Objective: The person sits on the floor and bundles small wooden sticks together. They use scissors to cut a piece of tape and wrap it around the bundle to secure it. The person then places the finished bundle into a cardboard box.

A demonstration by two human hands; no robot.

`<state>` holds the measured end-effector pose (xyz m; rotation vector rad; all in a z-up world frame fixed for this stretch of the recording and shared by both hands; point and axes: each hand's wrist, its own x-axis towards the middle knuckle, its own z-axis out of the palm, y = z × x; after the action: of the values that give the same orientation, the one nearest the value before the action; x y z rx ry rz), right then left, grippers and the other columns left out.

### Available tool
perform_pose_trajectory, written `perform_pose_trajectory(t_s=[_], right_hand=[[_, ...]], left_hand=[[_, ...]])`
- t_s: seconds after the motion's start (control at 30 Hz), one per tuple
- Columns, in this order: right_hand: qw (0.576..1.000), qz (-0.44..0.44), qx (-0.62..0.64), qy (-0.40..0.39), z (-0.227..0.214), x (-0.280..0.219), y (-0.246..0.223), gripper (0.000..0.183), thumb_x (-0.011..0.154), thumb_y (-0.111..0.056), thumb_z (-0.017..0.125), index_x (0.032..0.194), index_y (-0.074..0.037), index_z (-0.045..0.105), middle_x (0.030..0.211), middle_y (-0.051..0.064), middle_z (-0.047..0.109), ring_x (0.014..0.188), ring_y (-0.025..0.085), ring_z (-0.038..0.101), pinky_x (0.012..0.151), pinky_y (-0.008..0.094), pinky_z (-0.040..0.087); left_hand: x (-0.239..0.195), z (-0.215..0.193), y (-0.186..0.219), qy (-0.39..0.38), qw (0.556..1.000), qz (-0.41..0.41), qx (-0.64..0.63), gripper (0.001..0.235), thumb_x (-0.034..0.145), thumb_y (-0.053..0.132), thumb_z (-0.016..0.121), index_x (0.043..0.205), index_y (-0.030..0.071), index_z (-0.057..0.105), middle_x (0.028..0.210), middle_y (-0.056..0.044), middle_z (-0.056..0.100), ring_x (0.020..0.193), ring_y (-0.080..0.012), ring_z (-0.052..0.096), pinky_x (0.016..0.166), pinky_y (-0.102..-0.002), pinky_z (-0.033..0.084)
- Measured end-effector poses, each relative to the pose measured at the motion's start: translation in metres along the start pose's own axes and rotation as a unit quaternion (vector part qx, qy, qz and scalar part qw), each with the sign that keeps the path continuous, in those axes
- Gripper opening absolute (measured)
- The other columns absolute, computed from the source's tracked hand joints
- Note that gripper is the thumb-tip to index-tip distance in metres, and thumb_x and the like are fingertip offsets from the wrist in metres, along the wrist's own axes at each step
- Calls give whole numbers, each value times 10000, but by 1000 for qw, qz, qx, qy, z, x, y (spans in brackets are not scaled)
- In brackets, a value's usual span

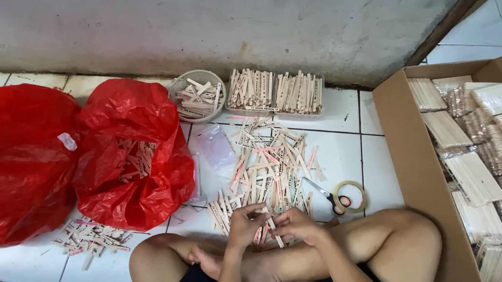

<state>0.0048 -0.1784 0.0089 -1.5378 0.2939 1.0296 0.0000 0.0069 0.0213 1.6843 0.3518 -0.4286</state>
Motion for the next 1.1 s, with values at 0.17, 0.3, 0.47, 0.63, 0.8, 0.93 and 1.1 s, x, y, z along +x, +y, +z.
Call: perform_pose_trajectory(t_s=[0.17, 0.3, 0.47, 0.63, 0.8, 0.93, 1.1], right_hand=[[999, -39, 3, 11, -1, 0, 4, 56, 856, -57, 821, 896, -31, 792, 826, 78, 802, 766, 127, 736, 647, 263, 571], [950, -106, 150, 251, -38, 61, 55, 200, 818, -97, 834, 993, -5, 810, 842, 181, 755, 726, 287, 775, 621, 399, 656], [850, -161, 326, 380, -58, 72, 49, 418, 835, -67, 847, 1175, 117, 686, 962, 230, 614, 847, 377, 744, 776, 459, 611], [829, -175, 376, 374, -51, 54, 28, 402, 836, -10, 832, 1152, 180, 670, 974, 272, 570, 872, 464, 726, 780, 520, 593], [876, -154, 351, 294, -44, 59, 32, 409, 785, -62, 890, 1107, 123, 718, 963, 233, 644, 826, 353, 745, 758, 478, 631], [890, -147, 324, 285, -39, 52, 24, 406, 787, -76, 890, 1110, 114, 732, 962, 236, 664, 844, 358, 751, 766, 457, 629], [914, -153, 299, 225, -28, 43, 13, 406, 780, -58, 901, 1097, 134, 735, 900, 201, 662, 812, 310, 738, 756, 463, 635]], left_hand=[[12, 5, -12, -40, 999, 35, -1, 426, 806, 29, 846, 1214, 101, 747, 867, -63, 759, 834, -168, 737, 792, -298, 637], [86, 39, -52, 81, 975, 110, 176, 221, 834, 197, 776, 1046, 136, 794, 823, -96, 793, 779, -275, 771, 746, -395, 603], [110, 96, -14, 114, 925, 2, 363, 292, 877, 380, 725, 954, 98, 720, 825, -126, 726, 828, -323, 745, 736, -472, 610], [131, 101, -16, 99, 902, -56, 417, 171, 924, 141, 641, 1011, 35, 743, 876, -143, 742, 913, -331, 769, 813, -455, 610], [149, 65, -58, 113, 949, 30, 291, 129, 833, 57, 637, 783, 91, 752, 662, -96, 689, 722, -332, 741, 745, -391, 589], [112, 48, -48, 101, 981, 54, 158, 132, 819, 103, 728, 922, 120, 807, 825, -146, 767, 934, -395, 744, 857, -461, 570], [42, 46, -15, 41, 999, 22, 14, 257, 846, 90, 771, 1099, 87, 821, 950, -186, 795, 918, -274, 742, 878, -395, 550]])
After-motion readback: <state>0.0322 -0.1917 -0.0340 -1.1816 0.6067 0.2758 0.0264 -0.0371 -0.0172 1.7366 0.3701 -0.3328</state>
